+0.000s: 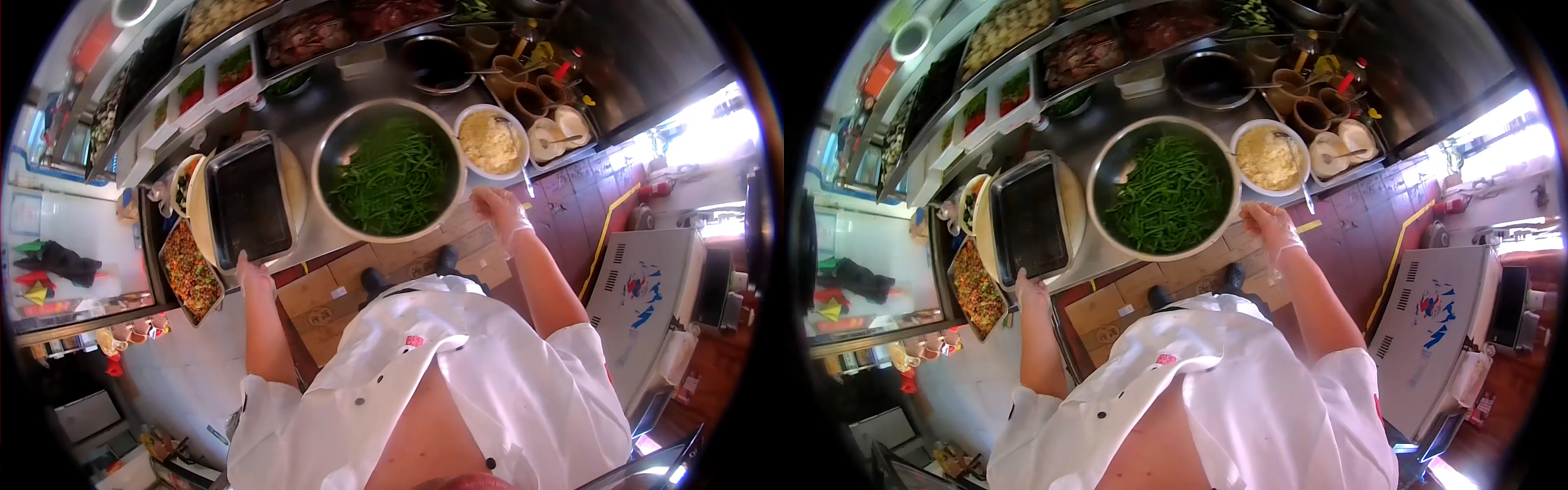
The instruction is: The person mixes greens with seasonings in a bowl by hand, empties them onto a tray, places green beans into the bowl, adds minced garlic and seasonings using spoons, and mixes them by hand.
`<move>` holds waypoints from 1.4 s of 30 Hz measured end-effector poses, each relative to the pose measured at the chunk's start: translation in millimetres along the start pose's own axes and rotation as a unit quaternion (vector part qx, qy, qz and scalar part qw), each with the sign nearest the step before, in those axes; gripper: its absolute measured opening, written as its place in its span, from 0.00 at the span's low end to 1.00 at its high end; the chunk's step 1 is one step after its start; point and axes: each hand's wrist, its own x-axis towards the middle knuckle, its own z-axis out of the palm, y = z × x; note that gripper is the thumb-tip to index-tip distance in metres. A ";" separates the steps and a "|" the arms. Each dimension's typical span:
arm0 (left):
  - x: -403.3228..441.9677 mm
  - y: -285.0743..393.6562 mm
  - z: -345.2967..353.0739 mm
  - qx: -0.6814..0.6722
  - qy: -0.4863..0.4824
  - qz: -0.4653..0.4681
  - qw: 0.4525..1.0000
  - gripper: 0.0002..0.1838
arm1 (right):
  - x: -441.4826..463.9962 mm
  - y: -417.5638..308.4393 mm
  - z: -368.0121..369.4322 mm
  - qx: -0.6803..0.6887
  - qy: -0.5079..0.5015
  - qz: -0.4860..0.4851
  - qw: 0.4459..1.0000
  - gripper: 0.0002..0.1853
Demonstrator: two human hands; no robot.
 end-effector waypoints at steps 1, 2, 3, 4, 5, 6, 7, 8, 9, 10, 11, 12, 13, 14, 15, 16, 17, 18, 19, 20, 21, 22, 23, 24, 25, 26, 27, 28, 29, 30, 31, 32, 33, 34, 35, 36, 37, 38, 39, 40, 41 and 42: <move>-26.2 -5.4 9.3 0.019 0.014 -0.004 1.000 0.15 | 14.1 -0.3 -21.6 -0.023 0.007 -0.023 0.999 0.18; -54.0 -13.2 16.2 0.038 0.028 -0.009 0.999 0.17 | 27.4 -1.2 -44.7 -0.057 0.025 -0.046 0.997 0.19; -77.2 -22.1 22.0 0.057 0.043 -0.014 0.997 0.19 | 54.3 8.8 -75.4 -0.125 0.066 -0.041 0.989 0.16; -66.7 -46.7 23.2 0.090 0.071 -0.003 0.993 0.26 | 71.6 5.3 -101.5 -0.271 0.088 -0.123 0.951 0.15; -83.0 -64.0 31.0 0.108 0.011 -0.025 0.994 0.28 | 87.2 0.7 -123.9 -0.410 0.105 -0.203 0.883 0.14; -108.0 -87.3 41.0 0.125 -0.047 -0.047 0.990 0.31 | 96.3 -6.3 -144.5 -0.486 0.086 -0.254 0.832 0.15; -132.9 -108.1 51.6 0.141 -0.106 -0.069 0.982 0.33 | 101.3 -17.6 -162.5 -0.556 0.066 -0.303 0.771 0.17; -154.3 -121.8 63.2 0.145 -0.160 -0.085 0.973 0.34 | 109.3 -24.7 -178.1 -0.619 0.045 -0.349 0.703 0.19; -175.7 -133.6 78.1 0.148 -0.214 -0.100 0.960 0.35 | 125.4 -30.3 -191.6 -0.675 -0.022 -0.275 0.684 0.23; -194.5 -147.4 97.4 0.150 -0.196 -0.086 0.965 0.24 | 146.4 -25.1 -204.8 -0.720 -0.033 -0.294 0.627 0.24; -191.4 -157.1 106.0 0.169 -0.185 -0.082 0.965 0.22 | 164.8 -14.9 -214.4 -0.761 -0.043 -0.312 0.567 0.25; -179.5 -169.4 110.8 0.187 -0.174 -0.077 0.964 0.19 | 179.1 -4.7 -222.8 -0.753 -0.064 -0.368 0.542 0.24; -175.9 -174.5 114.2 0.206 -0.163 -0.073 0.962 0.17 | 188.9 3.5 -227.4 -0.741 -0.085 -0.423 0.515 0.24; -172.2 -176.5 113.2 0.161 -0.179 -0.070 0.968 0.10 | 196.4 11.2 -232.9 -0.725 -0.105 -0.476 0.486 0.23; -176.2 -178.3 113.1 0.133 -0.171 -0.066 0.974 0.10 | 197.0 9.3 -232.6 -0.730 -0.138 -0.468 0.478 0.23; -180.8 -177.8 114.1 0.104 -0.163 -0.059 0.979 0.09 | 194.5 -0.9 -226.0 -0.734 -0.169 -0.460 0.470 0.24; -184.5 -176.7 116.1 0.076 -0.157 -0.053 0.983 0.09 | 192.4 -11.7 -218.4 -0.737 -0.199 -0.452 0.461 0.24; -199.8 -171.7 119.8 0.061 -0.135 -0.041 0.988 0.08 | 182.4 -29.2 -205.4 -0.760 -0.226 -0.394 0.465 0.22; -210.5 -166.4 120.5 0.075 -0.131 -0.031 0.988 0.08 | 181.9 -26.9 -209.1 -0.740 -0.204 -0.432 0.473 0.21; -220.7 -160.9 120.4 0.088 -0.127 -0.021 0.988 0.08 | 182.6 -23.0 -213.3 -0.719 -0.182 -0.469 0.479 0.21; -225.5 -159.6 117.7 0.102 -0.123 -0.012 0.987 0.08 | 179.4 -26.3 -213.3 -0.696 -0.161 -0.505 0.484 0.20; -222.7 -157.4 112.5 0.128 -0.121 -0.013 0.984 0.09 | 178.4 -30.9 -213.0 -0.683 -0.169 -0.487 0.517 0.18; -223.6 -157.4 109.5 0.129 -0.127 -0.011 0.983 0.09 | 177.5 -35.5 -212.7 -0.655 -0.155 -0.477 0.565 0.18; -228.1 -155.5 108.3 0.129 -0.133 -0.009 0.983 0.10 | 170.0 -47.4 -207.9 -0.624 -0.140 -0.466 0.612 0.19; -230.9 -154.9 105.7 0.130 -0.139 -0.008 0.982 0.10 | 163.0 -54.0 -205.6 -0.591 -0.125 -0.451 0.657 0.19; -230.3 -155.5 103.5 0.139 -0.140 -0.007 0.980 0.10 | 158.7 -56.0 -205.3 -0.556 -0.097 -0.476 0.674 0.18; -229.3 -156.0 102.5 0.146 -0.142 -0.004 0.979 0.10 | 155.1 -57.9 -205.0 -0.520 -0.067 -0.501 0.689 0.17; -228.1 -156.5 102.2 0.153 -0.144 -0.002 0.978 0.10 | 153.8 -59.1 -204.8 -0.482 -0.037 -0.524 0.701 0.16; -226.7 -157.1 101.6 0.149 -0.150 0.001 0.977 0.10 | 156.2 -56.2 -204.6 -0.467 -0.027 -0.546 0.695 0.16; -227.8 -157.1 101.7 0.144 -0.156 0.003 0.977 0.10 | 157.9 -52.5 -202.8 -0.452 -0.017 -0.567 0.688 0.15; -228.7 -157.0 101.7 0.140 -0.162 0.005 0.977 0.10 | 158.9 -49.6 -202.1 -0.437 -0.007 -0.588 0.681 0.15; -229.4 -156.1 101.1 0.150 -0.166 0.008 0.975 0.09 | 158.6 -47.0 -203.1 -0.446 -0.009 -0.584 0.678 0.15; -234.2 -152.4 102.7 0.159 -0.170 0.012 0.972 0.09 | 154.4 -49.1 -201.2 -0.455 -0.011 -0.581 0.675 0.16; -241.7 -147.3 105.9 0.168 -0.174 0.015 0.970 0.09 | 150.4 -51.0 -198.5 -0.464 -0.014 -0.578 0.671 0.16; -250.3 -144.6 109.0 0.179 -0.172 0.028 0.968 0.09 | 146.0 -51.6 -195.3 -0.459 -0.010 -0.547 0.700 0.15; -263.8 -141.1 116.1 0.188 -0.171 0.043 0.966 0.10 | 142.0 -52.8 -191.6 -0.453 -0.005 -0.517 0.726 0.13; -271.8 -136.9 122.2 0.198 -0.171 0.057 0.963 0.11 | 139.7 -54.1 -187.9 -0.447 0.001 -0.485 0.752 0.12; -273.9 -132.7 126.9 0.206 -0.175 0.054 0.961 0.11 | 142.9 -50.7 -183.0 -0.407 0.048 -0.470 0.782 0.11; -275.2 -129.2 130.6 0.213 -0.179 0.052 0.959 0.11 | 150.4 -42.7 -177.3 -0.365 0.093 -0.453 0.808 0.11; -274.6 -127.0 132.6 0.219 -0.184 0.050 0.957 0.11 | 155.8 -39.8 -173.1 -0.320 0.139 -0.435 0.830 0.11; -268.0 -127.0 132.6 0.225 -0.187 0.044 0.955 0.11 | 161.4 -38.6 -172.0 -0.290 0.149 -0.406 0.854 0.12; -259.5 -126.8 132.4 0.233 -0.191 0.038 0.953 0.11 | 165.3 -39.0 -169.4 -0.259 0.159 -0.376 0.875 0.13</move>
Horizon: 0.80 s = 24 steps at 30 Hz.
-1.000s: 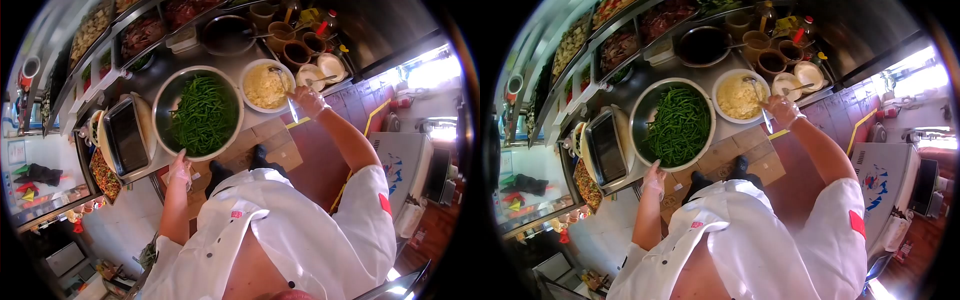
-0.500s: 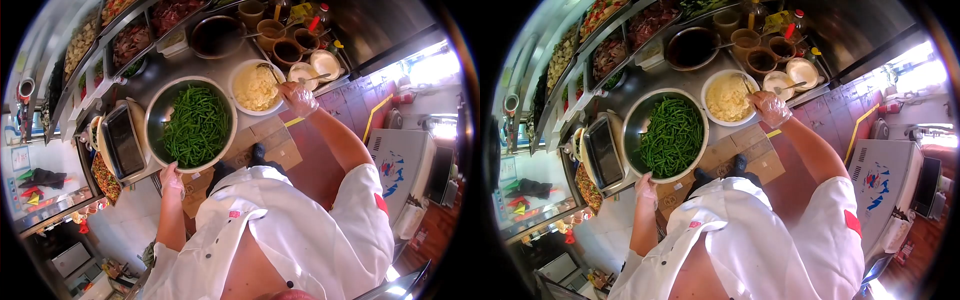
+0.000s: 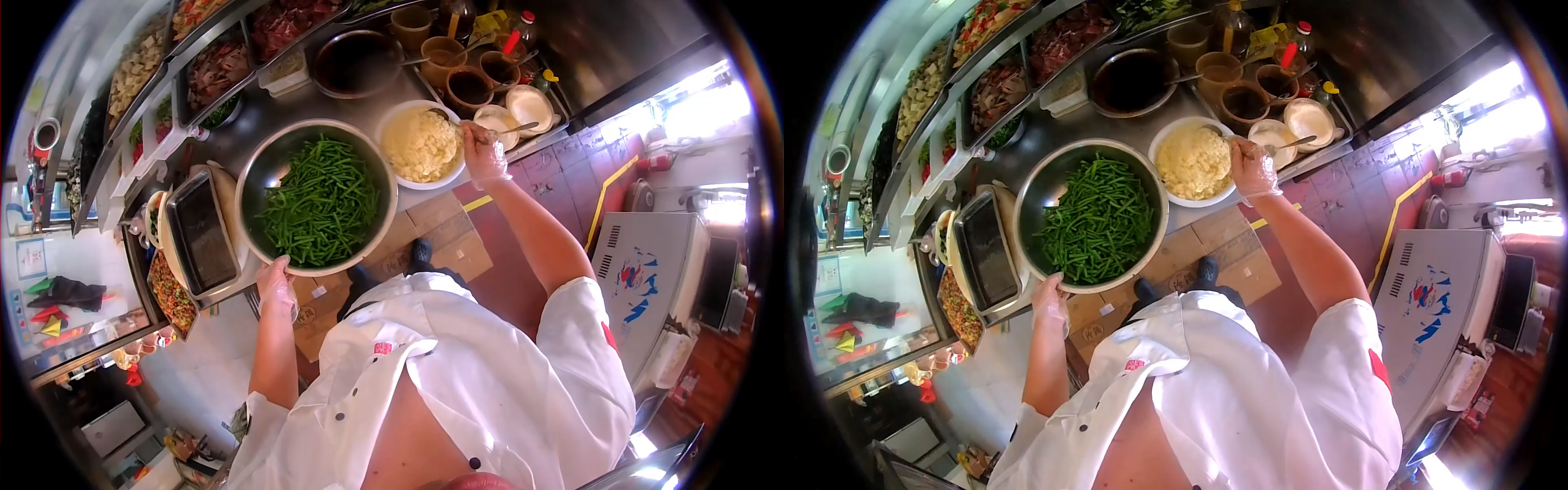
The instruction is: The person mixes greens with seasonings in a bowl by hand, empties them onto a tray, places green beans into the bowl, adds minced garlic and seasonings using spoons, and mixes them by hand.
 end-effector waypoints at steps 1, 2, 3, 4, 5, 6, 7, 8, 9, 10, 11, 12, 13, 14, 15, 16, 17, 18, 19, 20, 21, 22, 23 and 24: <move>7.1 -1.5 -4.0 0.007 -0.005 -0.007 1.000 0.11 | 1.5 0.0 3.8 0.024 0.009 0.043 0.999 0.14; 13.6 -3.9 -7.8 0.011 -0.007 -0.009 1.000 0.11 | 1.9 0.9 3.7 0.008 0.010 0.064 0.998 0.15; 17.4 -4.1 -9.2 0.014 -0.009 -0.012 1.000 0.12 | 2.1 4.0 3.3 0.029 0.012 0.099 0.995 0.15; 20.7 -3.7 -9.4 0.017 -0.012 -0.015 1.000 0.12 | 3.0 10.2 3.1 0.049 0.015 0.133 0.990 0.16; 23.9 -3.1 -9.2 0.011 -0.017 -0.015 1.000 0.12 | 4.6 16.2 2.8 0.069 0.017 0.166 0.984 0.16; 26.9 -2.8 -8.9 0.005 -0.023 -0.015 1.000 0.11 | 3.6 30.0 4.4 0.044 0.023 0.124 0.991 0.18; 29.6 -2.6 -10.8 0.000 -0.027 -0.016 0.999 0.11 | 1.4 32.2 8.4 0.015 0.023 0.122 0.992 0.18; 32.2 -1.9 -14.9 0.004 -0.033 -0.016 0.999 0.12 | -3.2 33.9 11.8 -0.014 0.024 0.121 0.992 0.19; 34.5 1.8 -14.9 0.006 -0.040 -0.014 0.999 0.12 | -2.9 31.0 13.4 -0.043 0.026 0.117 0.992 0.19; 36.8 5.5 -13.4 0.007 -0.047 -0.012 0.999 0.12 | -0.1 28.3 15.1 -0.017 0.038 0.159 0.986 0.20; 37.5 8.2 -12.7 0.002 -0.056 -0.010 0.998 0.12 | 1.4 26.0 17.4 0.008 0.049 0.202 0.978 0.20; 28.3 18.3 -8.5 -0.003 -0.064 -0.008 0.998 0.13 | 1.8 23.1 19.5 0.034 0.059 0.245 0.967 0.20; 23.1 24.1 -7.0 -0.008 -0.072 -0.006 0.997 0.14 | 1.2 25.5 21.1 0.043 0.064 0.257 0.963 0.20; 23.6 25.4 -8.0 -0.009 -0.082 -0.008 0.997 0.14 | 0.7 28.4 21.7 0.053 0.068 0.267 0.960 0.21; 24.3 26.4 -8.8 -0.011 -0.092 -0.010 0.996 0.14 | 0.7 25.5 21.4 0.063 0.073 0.278 0.956 0.21; 25.6 27.2 -9.4 -0.014 -0.102 -0.011 0.995 0.15 | -0.1 22.2 20.1 0.067 0.081 0.277 0.955 0.21; 27.2 27.4 -10.6 -0.012 -0.107 -0.011 0.994 0.15 | -3.1 19.2 17.6 0.072 0.088 0.276 0.954 0.21; 28.5 27.1 -12.1 -0.011 -0.112 -0.011 0.994 0.15 | -6.1 11.9 14.5 0.077 0.095 0.276 0.953 0.21; 29.8 26.9 -13.2 -0.009 -0.117 -0.011 0.993 0.15 | -7.2 0.5 9.7 0.068 0.098 0.270 0.955 0.21; 30.8 26.7 -14.2 -0.012 -0.125 -0.007 0.992 0.15 | -8.1 -11.2 4.2 0.059 0.101 0.264 0.957 0.21; 31.5 26.9 -14.6 -0.016 -0.134 -0.003 0.991 0.15 | -8.3 -18.5 2.0 0.050 0.104 0.259 0.959 0.20; 31.8 27.2 -15.0 -0.019 -0.141 0.002 0.990 0.15 | -5.4 -9.8 -1.9 -0.013 0.092 0.240 0.966 0.20; 31.6 27.8 -14.9 -0.022 -0.139 0.006 0.990 0.14 | -4.9 -9.4 -2.4 0.003 0.099 0.244 0.965 0.20; 28.8 30.3 -13.1 -0.025 -0.138 0.011 0.990 0.14 | -3.9 -14.1 -3.8 0.020 0.108 0.247 0.963 0.20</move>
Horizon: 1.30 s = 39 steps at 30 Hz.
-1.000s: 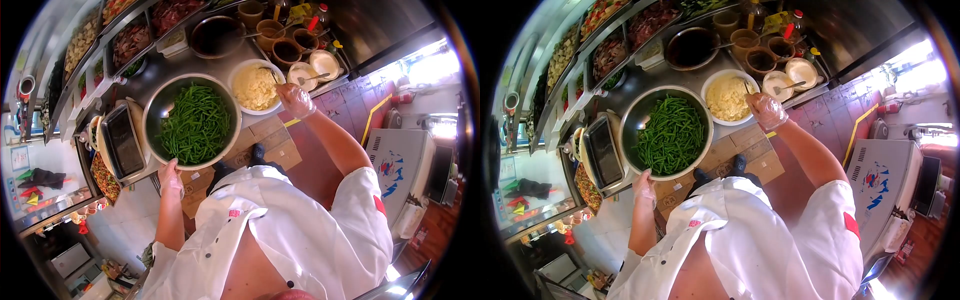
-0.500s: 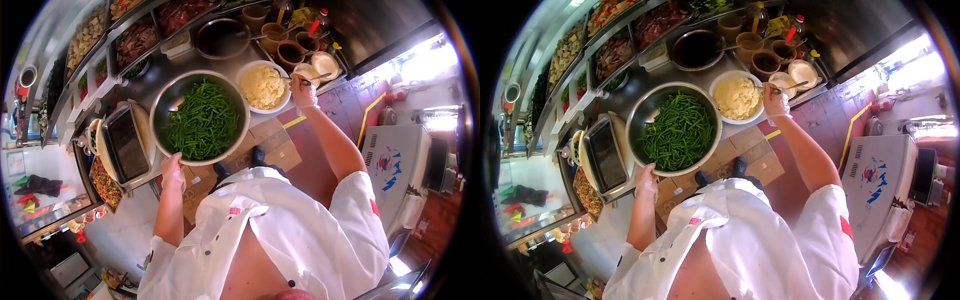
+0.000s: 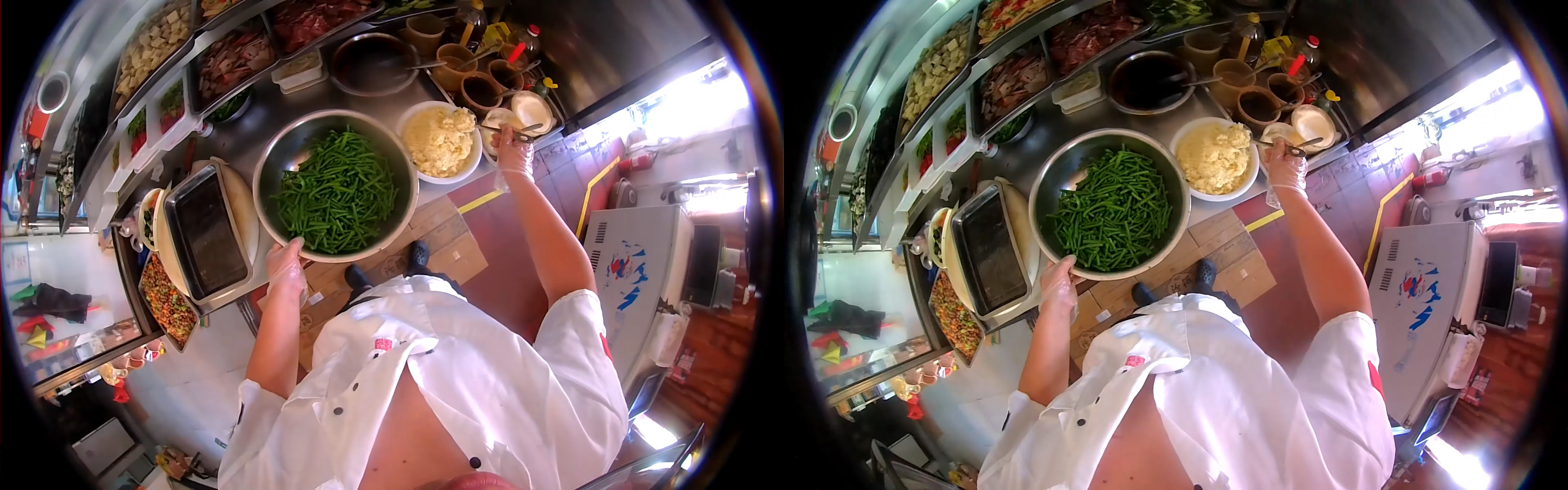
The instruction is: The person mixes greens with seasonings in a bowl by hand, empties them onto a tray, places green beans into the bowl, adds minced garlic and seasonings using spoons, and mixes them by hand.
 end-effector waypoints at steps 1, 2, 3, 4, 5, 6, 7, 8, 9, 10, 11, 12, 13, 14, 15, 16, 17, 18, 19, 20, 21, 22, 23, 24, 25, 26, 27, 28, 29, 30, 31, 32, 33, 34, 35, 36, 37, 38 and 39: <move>-2.8 2.6 2.8 -0.002 0.002 0.005 1.000 0.13 | -0.9 -4.9 -1.3 0.018 0.004 0.005 1.000 0.20; -6.5 6.2 4.9 0.012 0.003 0.011 1.000 0.13 | -1.6 -9.9 -2.3 0.033 0.003 -0.001 0.999 0.21; -11.7 11.9 7.4 0.026 0.004 0.018 0.999 0.13 | -3.7 -15.3 -2.8 0.022 0.004 0.001 1.000 0.21; -13.5 15.4 7.9 0.041 0.007 0.024 0.999 0.12 | -6.9 -20.0 -2.7 0.012 0.005 0.004 1.000 0.22; -12.1 15.5 7.0 0.036 0.008 0.028 0.999 0.12 | -11.7 -23.3 -2.8 0.001 0.006 0.008 1.000 0.22; -10.1 14.3 6.0 0.031 0.008 0.030 0.999 0.12 | -23.3 -27.0 0.0 0.013 -0.011 -0.028 0.999 0.25; -8.8 13.6 5.8 0.027 0.007 0.033 0.999 0.12 | -44.2 -43.1 1.5 -0.023 -0.046 -0.044 0.998 0.23; -9.6 14.3 6.0 0.017 0.004 0.034 0.999 0.13 | -69.1 -61.9 4.2 -0.060 -0.080 -0.060 0.993 0.22; -10.7 16.3 7.6 0.008 -0.001 0.036 0.999 0.13 | -91.1 -70.0 9.1 -0.173 -0.140 -0.107 0.969 0.16; -11.4 18.4 10.5 -0.001 -0.007 0.039 0.999 0.13 | -107.3 -49.9 21.9 -0.179 -0.146 -0.283 0.931 0.13; -12.0 20.3 13.0 -0.002 -0.005 0.034 0.999 0.14 | -128.1 -54.6 27.8 -0.176 -0.165 -0.396 0.886 0.13; -12.8 22.1 14.3 -0.002 -0.001 0.030 1.000 0.14 | -148.9 -59.3 33.6 -0.169 -0.178 -0.504 0.828 0.14; -13.7 23.0 14.3 -0.001 0.003 0.025 1.000 0.15 | -165.8 -87.2 28.8 -0.158 -0.207 -0.555 0.790 0.17; -13.1 23.6 12.8 0.008 0.002 0.023 1.000 0.15 | -158.3 -75.6 31.1 -0.191 -0.150 -0.612 0.753 0.18; -11.7 24.1 11.0 0.016 0.001 0.020 1.000 0.15 | -142.2 -55.1 35.1 -0.223 -0.092 -0.663 0.709 0.19; -10.3 24.8 11.2 0.024 0.000 0.018 1.000 0.15 | -129.7 -48.4 29.6 -0.227 -0.075 -0.660 0.712 0.20; -11.3 26.5 14.2 0.031 0.009 0.018 0.999 0.15 | -117.4 -41.9 24.2 -0.232 -0.058 -0.657 0.715 0.21; -15.2 29.1 17.9 0.038 0.018 0.017 0.999 0.16 | -108.4 -44.0 12.0 -0.208 -0.083 -0.600 0.768 0.21; -19.3 31.7 20.5 0.044 0.029 0.016 0.998 0.16 | -101.0 -46.6 2.1 -0.182 -0.108 -0.539 0.815 0.21; -22.9 35.7 22.9 0.058 0.037 0.007 0.998 0.16 | -94.9 -49.4 -4.5 -0.189 -0.097 -0.536 0.817 0.20; -25.8 40.6 25.8 0.071 0.045 0.000 0.996 0.16 | -89.0 -52.3 -9.7 -0.196 -0.086 -0.533 0.819 0.20; -27.0 43.0 27.6 0.085 0.053 -0.008 0.995 0.16 | -82.6 -52.5 -13.0 -0.202 -0.075 -0.530 0.820 0.19; -25.5 41.6 27.8 0.075 0.048 -0.002 0.996 0.16 | -73.5 -42.4 -11.1 -0.203 -0.098 -0.523 0.822 0.18; -22.9 39.0 26.4 0.066 0.044 0.005 0.997 0.16 | -65.0 -26.6 -4.5 -0.203 -0.122 -0.516 0.823 0.18; -20.6 37.4 24.4 0.057 0.040 0.011 0.997 0.16 | -62.7 -19.3 1.2 -0.204 -0.146 -0.508 0.824 0.17; -18.6 36.5 22.3 0.068 0.040 0.009 0.997 0.16 | -63.7 -11.2 6.6 -0.185 -0.130 -0.512 0.829 0.15; -17.3 36.6 21.4 0.078 0.039 0.006 0.996 0.16 | -67.5 -8.4 13.0 -0.167 -0.113 -0.516 0.832 0.14; -16.7 35.9 20.8 0.087 0.038 0.003 0.995 0.16 | -70.3 -5.1 18.4 -0.150 -0.097 -0.520 0.836 0.13; -16.8 34.7 20.0 0.083 0.040 -0.001 0.996 0.16 | -69.1 6.7 26.7 -0.108 -0.084 -0.453 0.881 0.11; -18.1 35.6 21.0 0.079 0.042 -0.005 0.996 0.16 | -64.7 22.8 38.4 -0.067 -0.070 -0.382 0.919 0.10; -18.4 36.2 22.3 0.074 0.043 -0.007 0.996 0.16 | -60.6 30.3 47.2 -0.025 -0.054 -0.310 0.949 0.09; -18.3 36.4 22.4 0.085 0.047 -0.008 0.995 0.16 | -56.4 37.5 53.7 0.079 -0.071 -0.154 0.982 0.10; -18.2 36.8 21.9 0.097 0.051 -0.008 0.994 0.16 | -52.0 32.3 52.7 0.064 -0.066 -0.088 0.992 0.11; -18.0 37.4 21.6 0.109 0.055 -0.008 0.993 0.16 | -47.3 21.1 48.3 0.049 -0.060 -0.022 0.997 0.12; -18.0 37.8 21.5 0.109 0.053 -0.008 0.993 0.16 | -42.6 13.5 45.8 0.034 -0.054 0.044 0.997 0.14; -18.0 38.0 21.6 0.109 0.052 -0.009 0.993 0.16 | -36.5 17.2 45.1 0.092 -0.048 0.078 0.992 0.17; -17.6 38.0 21.7 0.109 0.050 -0.010 0.993 0.16 | -32.0 21.8 42.0 0.079 -0.046 0.069 0.993 0.17; -16.5 37.9 21.3 0.109 0.050 -0.012 0.993 0.16 | -27.5 26.3 38.5 0.067 -0.044 0.061 0.995 0.18; -15.2 37.1 20.1 0.108 0.050 -0.015 0.993 0.16 | -24.2 29.4 35.0 0.053 -0.043 0.052 0.996 0.18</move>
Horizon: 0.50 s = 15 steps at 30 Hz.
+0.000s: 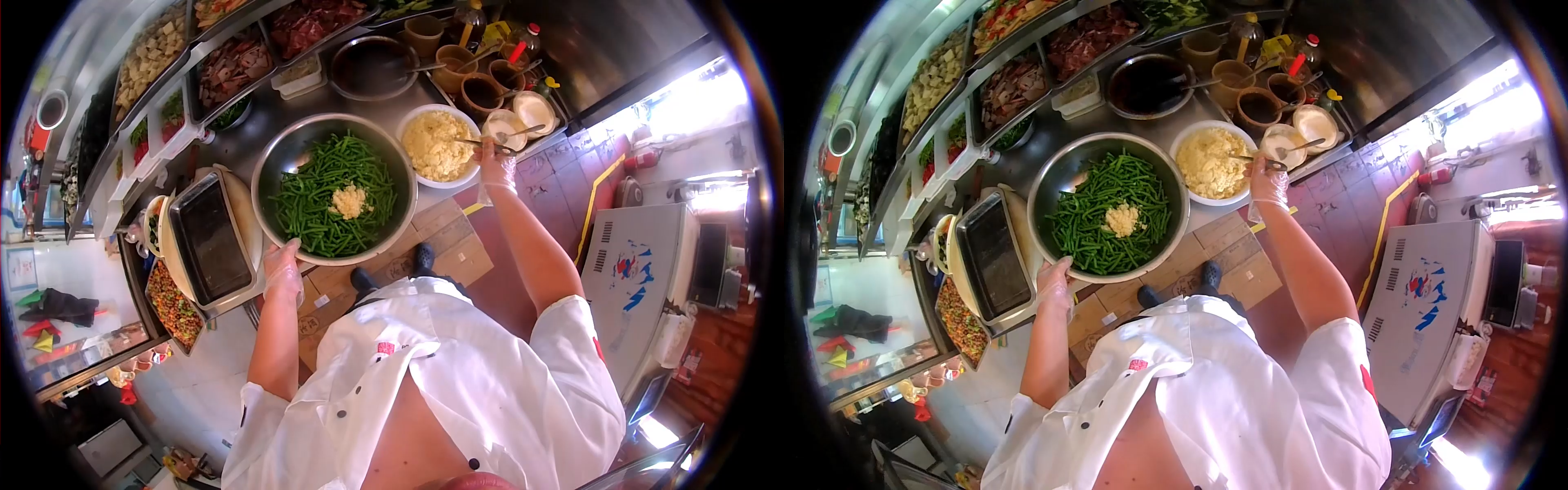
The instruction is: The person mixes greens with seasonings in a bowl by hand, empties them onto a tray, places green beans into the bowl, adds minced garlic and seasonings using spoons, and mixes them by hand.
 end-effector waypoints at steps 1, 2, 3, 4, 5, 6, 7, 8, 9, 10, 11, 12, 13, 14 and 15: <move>0.7 -1.0 -0.9 0.000 0.000 -0.003 1.000 0.16 | 2.5 2.9 -3.3 -0.024 0.007 -0.035 0.999 0.18; 1.1 -1.7 -1.3 -0.005 0.000 -0.002 1.000 0.16 | 4.8 5.9 -6.1 -0.017 0.009 -0.048 0.999 0.18; 1.2 -1.9 -1.1 -0.010 0.001 -0.001 1.000 0.15 | 6.1 6.2 -9.0 -0.010 0.011 -0.061 0.998 0.18; 1.1 -1.6 -0.6 -0.015 0.001 0.001 1.000 0.15 | 7.2 4.5 -12.2 -0.003 0.013 -0.074 0.997 0.18; 0.6 -0.8 0.1 -0.024 -0.001 0.003 1.000 0.15 | 12.3 7.8 -15.5 -0.046 0.021 -0.077 0.996 0.18; -0.3 0.4 0.8 -0.033 -0.003 0.006 0.999 0.14 | 10.5 2.0 -16.7 -0.036 0.020 -0.072 0.997 0.18; -0.5 1.0 0.6 -0.042 -0.005 0.008 0.999 0.14 | 2.9 -14.0 -20.0 -0.026 0.020 -0.068 0.997 0.17; 4.4 -3.2 -1.2 -0.053 -0.010 0.014 0.998 0.14 | -5.7 -30.3 -23.4 -0.017 0.019 -0.063 0.998 0.17; 13.3 -11.2 -4.1 -0.063 -0.016 0.020 0.998 0.14 | -19.8 -54.3 -23.5 -0.014 0.031 -0.062 0.997 0.16; 17.2 -13.9 -5.9 -0.073 -0.022 0.025 0.997 0.13 | -27.8 -56.8 -19.7 0.011 0.021 -0.088 0.996 0.15; 19.8 -15.8 -7.9 -0.066 -0.018 0.025 0.997 0.13 | -34.3 -57.7 -17.2 0.035 0.012 -0.115 0.993 0.15; 20.9 -15.5 -8.3 -0.058 -0.016 0.026 0.998 0.13 | -43.4 -60.1 -14.9 0.060 0.003 -0.141 0.988 0.14; 22.4 -14.6 -7.7 -0.050 -0.014 0.027 0.998 0.12 | -65.2 -71.7 -11.7 -0.052 -0.043 -0.231 0.971 0.13; 22.4 -12.5 -6.4 -0.051 -0.014 0.027 0.998 0.12 | -86.8 -83.3 -8.4 -0.160 -0.072 -0.333 0.926 0.13; 20.7 -9.7 -5.9 -0.052 -0.014 0.028 0.998 0.12 | -108.4 -95.0 -5.2 -0.236 -0.087 -0.432 0.866 0.13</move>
